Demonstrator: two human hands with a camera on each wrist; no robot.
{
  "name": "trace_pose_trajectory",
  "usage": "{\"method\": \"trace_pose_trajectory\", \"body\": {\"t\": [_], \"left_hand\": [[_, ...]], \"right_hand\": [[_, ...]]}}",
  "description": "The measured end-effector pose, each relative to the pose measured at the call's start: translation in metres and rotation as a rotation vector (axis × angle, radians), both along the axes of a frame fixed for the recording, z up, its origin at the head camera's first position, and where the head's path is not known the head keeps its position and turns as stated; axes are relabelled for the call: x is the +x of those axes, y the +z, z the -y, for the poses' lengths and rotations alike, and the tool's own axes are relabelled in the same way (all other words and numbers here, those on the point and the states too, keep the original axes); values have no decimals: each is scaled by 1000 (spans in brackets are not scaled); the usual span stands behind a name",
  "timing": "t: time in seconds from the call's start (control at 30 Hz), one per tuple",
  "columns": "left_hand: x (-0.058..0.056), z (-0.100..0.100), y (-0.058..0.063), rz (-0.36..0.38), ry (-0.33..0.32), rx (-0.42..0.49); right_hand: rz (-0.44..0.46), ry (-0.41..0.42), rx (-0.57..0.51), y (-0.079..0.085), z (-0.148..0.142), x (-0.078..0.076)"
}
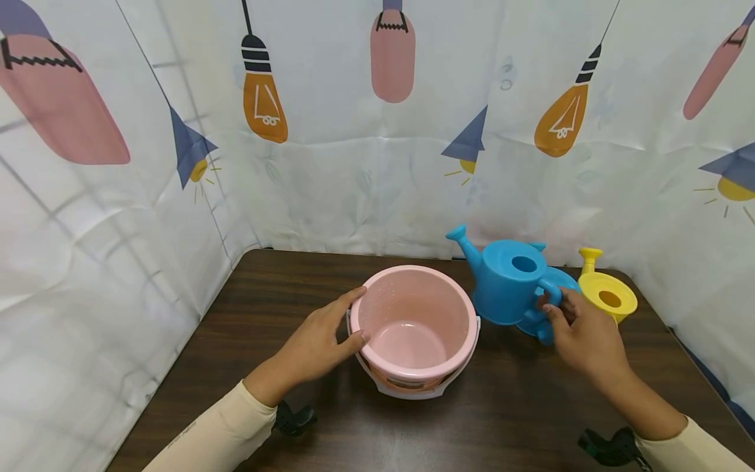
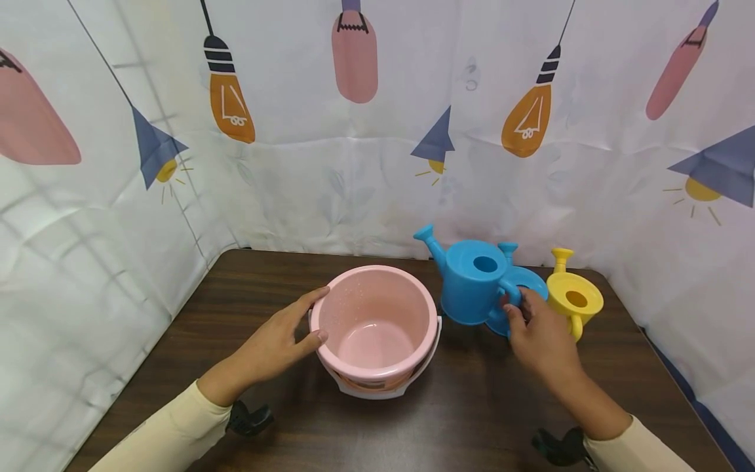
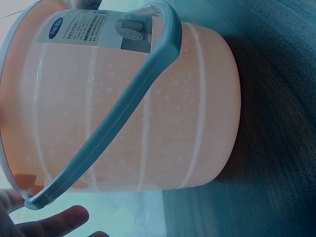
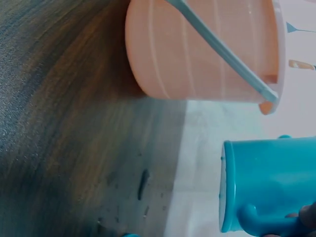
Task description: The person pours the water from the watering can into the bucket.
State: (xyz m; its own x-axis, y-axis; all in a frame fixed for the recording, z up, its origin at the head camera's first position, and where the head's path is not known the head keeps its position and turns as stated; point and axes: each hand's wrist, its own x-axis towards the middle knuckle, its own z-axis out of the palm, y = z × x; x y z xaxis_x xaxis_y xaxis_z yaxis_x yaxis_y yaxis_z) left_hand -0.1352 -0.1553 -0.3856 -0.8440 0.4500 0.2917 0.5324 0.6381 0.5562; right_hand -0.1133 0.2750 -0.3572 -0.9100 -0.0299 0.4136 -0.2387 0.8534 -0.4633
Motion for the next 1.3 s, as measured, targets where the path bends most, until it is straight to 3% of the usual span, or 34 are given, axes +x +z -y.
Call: {"method": "trace_pose_trajectory", "body": {"t": [0.4, 0.87, 1.3], "left_hand": [[1, 0, 1, -3, 3, -4], [1, 0, 1, 1, 10, 1], [1, -2, 1, 17, 13, 6]], "right_hand": [[49, -17, -4, 15, -9, 8], [4, -17, 50, 30, -21, 15], [36, -24, 34, 40, -20, 23]]}}
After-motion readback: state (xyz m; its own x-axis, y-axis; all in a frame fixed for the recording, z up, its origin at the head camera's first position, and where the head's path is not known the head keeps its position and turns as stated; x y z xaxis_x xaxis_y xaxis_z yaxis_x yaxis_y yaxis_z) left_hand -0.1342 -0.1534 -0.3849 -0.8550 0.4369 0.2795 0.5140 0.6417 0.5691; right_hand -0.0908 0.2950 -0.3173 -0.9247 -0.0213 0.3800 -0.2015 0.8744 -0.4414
